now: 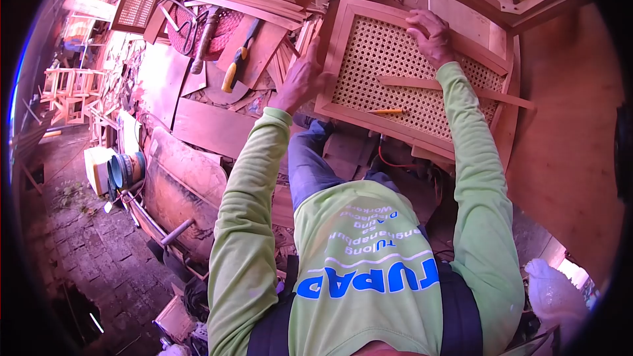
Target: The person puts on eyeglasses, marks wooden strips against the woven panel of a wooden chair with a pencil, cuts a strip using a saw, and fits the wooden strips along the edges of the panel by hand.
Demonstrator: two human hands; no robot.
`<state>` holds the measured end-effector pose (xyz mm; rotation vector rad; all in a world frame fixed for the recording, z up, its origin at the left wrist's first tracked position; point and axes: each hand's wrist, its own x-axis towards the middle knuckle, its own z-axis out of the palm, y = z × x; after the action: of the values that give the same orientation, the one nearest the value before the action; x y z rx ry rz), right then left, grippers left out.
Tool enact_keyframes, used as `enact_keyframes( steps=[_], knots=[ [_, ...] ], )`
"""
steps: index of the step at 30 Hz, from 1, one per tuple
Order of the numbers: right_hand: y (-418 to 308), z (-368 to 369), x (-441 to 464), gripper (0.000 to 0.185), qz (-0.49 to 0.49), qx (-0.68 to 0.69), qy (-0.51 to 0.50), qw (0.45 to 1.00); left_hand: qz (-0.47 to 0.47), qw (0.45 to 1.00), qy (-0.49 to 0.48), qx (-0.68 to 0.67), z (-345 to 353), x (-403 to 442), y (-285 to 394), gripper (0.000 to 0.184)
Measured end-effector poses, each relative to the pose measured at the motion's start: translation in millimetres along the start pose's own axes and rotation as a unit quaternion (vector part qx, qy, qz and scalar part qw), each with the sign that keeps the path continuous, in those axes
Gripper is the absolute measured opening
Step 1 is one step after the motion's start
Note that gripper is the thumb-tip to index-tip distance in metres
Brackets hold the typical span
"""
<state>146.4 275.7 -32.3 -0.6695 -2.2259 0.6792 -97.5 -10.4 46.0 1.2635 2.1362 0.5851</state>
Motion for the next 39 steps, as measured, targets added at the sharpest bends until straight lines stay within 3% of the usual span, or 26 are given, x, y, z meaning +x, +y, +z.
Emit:
enact_keyframes(
  steps=[4,7,9,13,15,16,19,22,26,28,30,34,39],
  knots=[
    [0,-3,5,0.031,-0.015,-0.022,-0.034,0.999,0.039,0.999,0.028,-0.005,10,-3,-23,0.092],
    [-29,-19,-1,0.034,-0.053,-0.1,0.064,0.991,0.098,0.992,0.067,0.037,12,2,-36,0.097],
    [-55,-49,-16,0.035,-0.033,-0.098,0.097,0.99,0.146,0.981,0.123,0.026,17,-6,-29,0.081],
    [-75,-95,-75,0.029,0.001,-0.123,0.126,0.984,0.149,0.963,0.224,-0.019,25,-43,14,0.063],
    [-59,-104,-105,0.027,0.003,-0.162,0.123,0.979,0.139,0.975,0.175,-0.009,45,-51,13,0.058],
    [-52,-106,-116,0.028,-0.002,-0.174,0.127,0.976,0.196,0.966,0.166,-0.004,55,-49,20,0.053],
    [-56,-114,-135,0.028,0.018,-0.191,0.146,0.97,0.219,0.966,0.135,0.009,71,-56,41,0.05],
    [-50,-113,-146,0.032,0.051,-0.211,0.151,0.964,0.205,0.971,0.125,0.005,57,-80,63,0.048],
    [-38,-127,-171,0.037,0.075,-0.272,0.104,0.954,0.18,0.976,0.124,0.004,63,-102,45,0.042],
    [-28,-114,-168,0.034,0.062,-0.257,0.12,0.957,0.229,0.959,0.164,0.032,61,-117,38,0.038],
    [-22,-110,-170,0.037,0.037,-0.238,0.118,0.963,0.152,0.977,0.15,-0.02,56,-139,20,0.038],
    [2,-108,-174,0.039,0.05,-0.262,0.054,0.962,0.127,0.964,0.234,-0.015,29,-157,3,0.044],
    [14,-112,-167,0.038,0.023,-0.263,0.019,0.964,0.088,0.917,0.387,0.023,-28,-151,-34,0.037]
  ],
)
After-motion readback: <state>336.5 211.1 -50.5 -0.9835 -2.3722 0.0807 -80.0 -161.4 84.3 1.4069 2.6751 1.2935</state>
